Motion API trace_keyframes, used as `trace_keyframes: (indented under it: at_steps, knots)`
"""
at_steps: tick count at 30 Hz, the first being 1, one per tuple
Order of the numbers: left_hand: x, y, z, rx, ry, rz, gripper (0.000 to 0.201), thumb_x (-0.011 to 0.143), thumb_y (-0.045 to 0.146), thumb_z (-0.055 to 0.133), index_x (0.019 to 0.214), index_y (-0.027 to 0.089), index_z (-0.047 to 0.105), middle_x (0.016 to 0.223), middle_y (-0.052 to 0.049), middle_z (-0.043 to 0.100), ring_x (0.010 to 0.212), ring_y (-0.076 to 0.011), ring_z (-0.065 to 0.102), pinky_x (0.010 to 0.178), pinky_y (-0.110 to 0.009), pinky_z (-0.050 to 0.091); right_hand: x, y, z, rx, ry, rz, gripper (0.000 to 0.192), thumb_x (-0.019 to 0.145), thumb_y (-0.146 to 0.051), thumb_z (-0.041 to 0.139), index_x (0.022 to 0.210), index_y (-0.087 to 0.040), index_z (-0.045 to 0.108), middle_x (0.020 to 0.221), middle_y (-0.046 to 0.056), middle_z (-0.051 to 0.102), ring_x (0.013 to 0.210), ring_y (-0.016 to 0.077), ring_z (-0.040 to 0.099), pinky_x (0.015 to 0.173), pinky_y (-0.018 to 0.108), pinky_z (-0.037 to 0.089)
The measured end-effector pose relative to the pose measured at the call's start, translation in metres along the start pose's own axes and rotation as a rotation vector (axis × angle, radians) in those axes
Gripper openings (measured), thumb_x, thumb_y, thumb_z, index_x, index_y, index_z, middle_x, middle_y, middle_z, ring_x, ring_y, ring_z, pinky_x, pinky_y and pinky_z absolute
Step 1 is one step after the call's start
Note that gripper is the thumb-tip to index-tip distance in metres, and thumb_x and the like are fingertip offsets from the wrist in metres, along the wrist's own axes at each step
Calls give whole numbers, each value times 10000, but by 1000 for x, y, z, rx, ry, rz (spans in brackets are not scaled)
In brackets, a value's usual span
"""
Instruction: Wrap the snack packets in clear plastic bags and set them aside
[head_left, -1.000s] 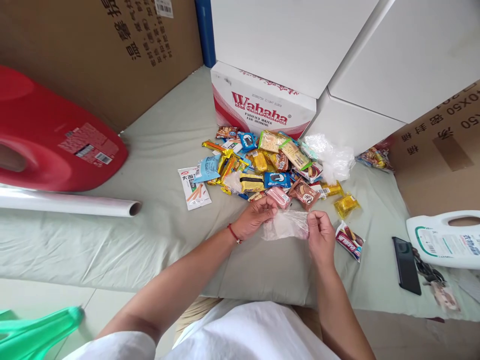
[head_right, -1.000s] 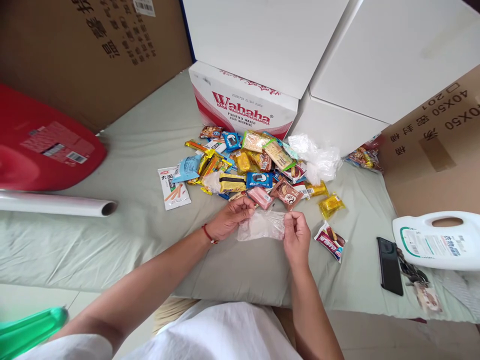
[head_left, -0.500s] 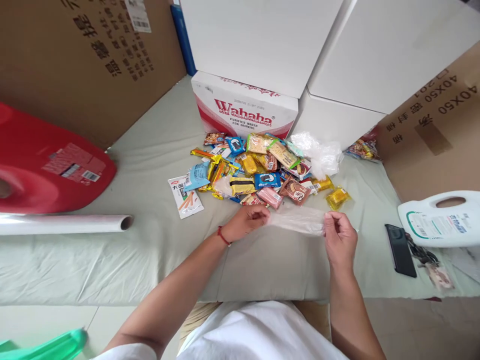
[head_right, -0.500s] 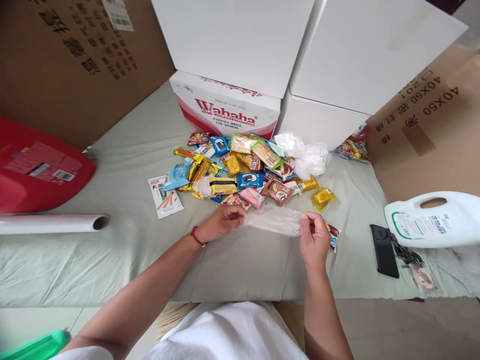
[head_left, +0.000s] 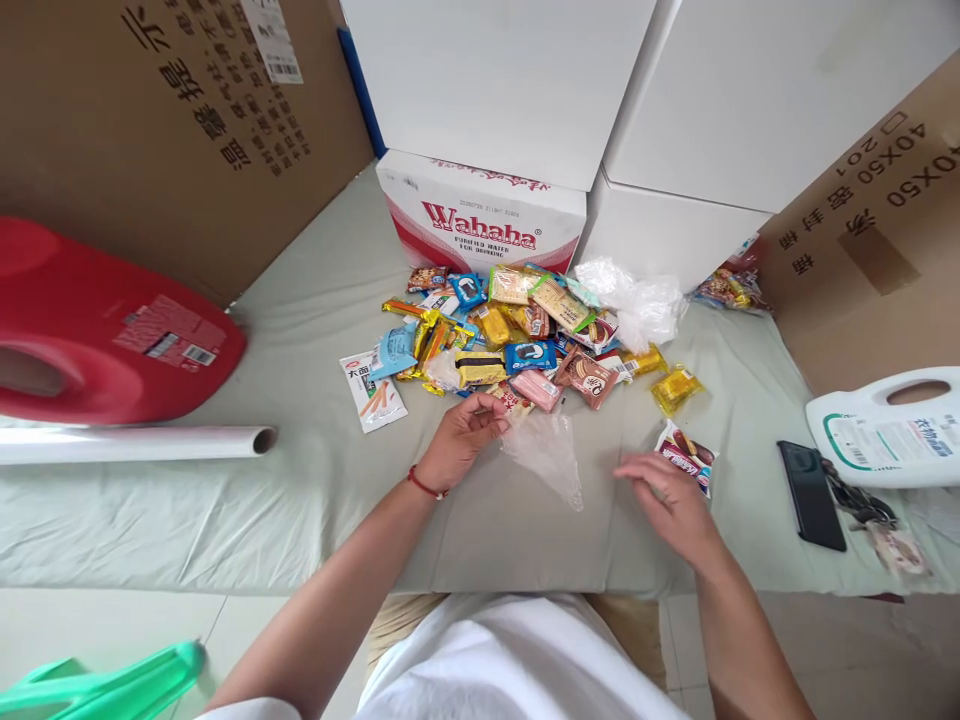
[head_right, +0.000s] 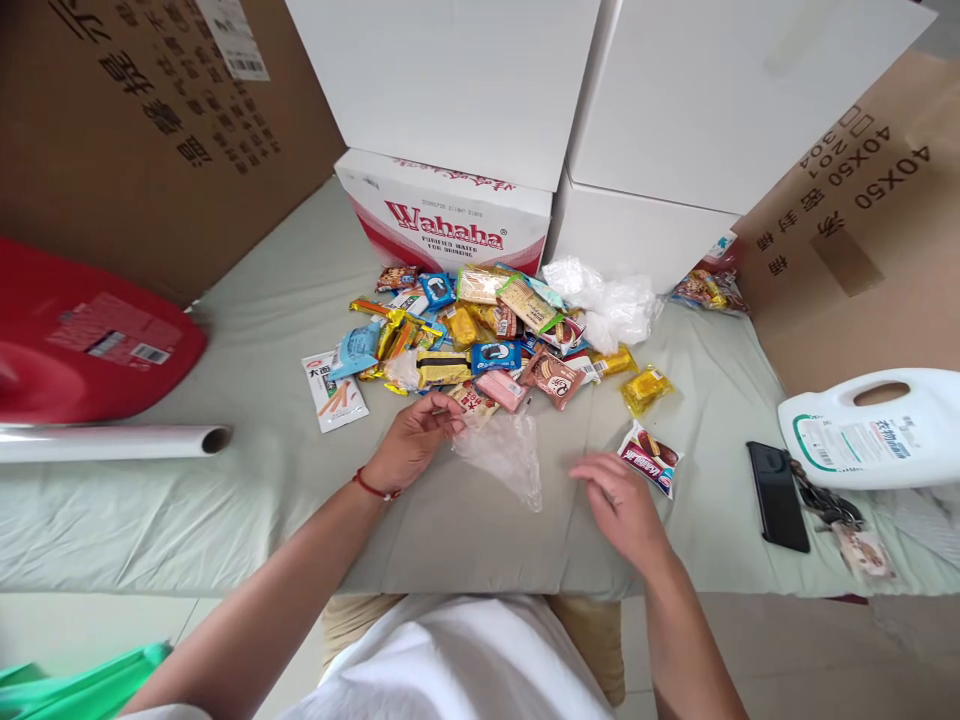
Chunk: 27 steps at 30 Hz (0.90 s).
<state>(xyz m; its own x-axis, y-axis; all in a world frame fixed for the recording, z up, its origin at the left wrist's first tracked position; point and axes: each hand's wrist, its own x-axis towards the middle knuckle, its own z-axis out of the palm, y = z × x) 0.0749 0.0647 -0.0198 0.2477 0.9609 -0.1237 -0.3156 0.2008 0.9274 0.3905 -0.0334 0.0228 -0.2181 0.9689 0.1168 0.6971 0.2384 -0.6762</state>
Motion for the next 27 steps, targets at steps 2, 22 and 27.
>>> trace_keyframes:
  at_steps: [2,22,27]
  knots:
    - [-5,-1,6,-14,-25,1,363,696,337,887,917,185,643,849,18,627,751,-109,605,716,-236,507,12,-12,11,141,214,118,246,1028,-284,480,1177,-255,674,1096,76,703,984,210,682,844,371,584]
    - [-59,15,23,1002,-329,447,428,878,568,674,1129,222,696,1154,-117,684,1125,-299,589,1007,-474,423,-2,-46,71,-133,97,-426,318,948,5,498,1042,-223,698,940,57,636,803,175,534,676,284,492]
    - [-52,4,6,620,-104,176,266,946,443,600,871,207,697,800,-35,680,803,-180,617,795,-329,478,-17,-35,60,-56,105,-328,348,943,-21,496,985,-276,728,958,41,661,810,186,555,693,313,508]
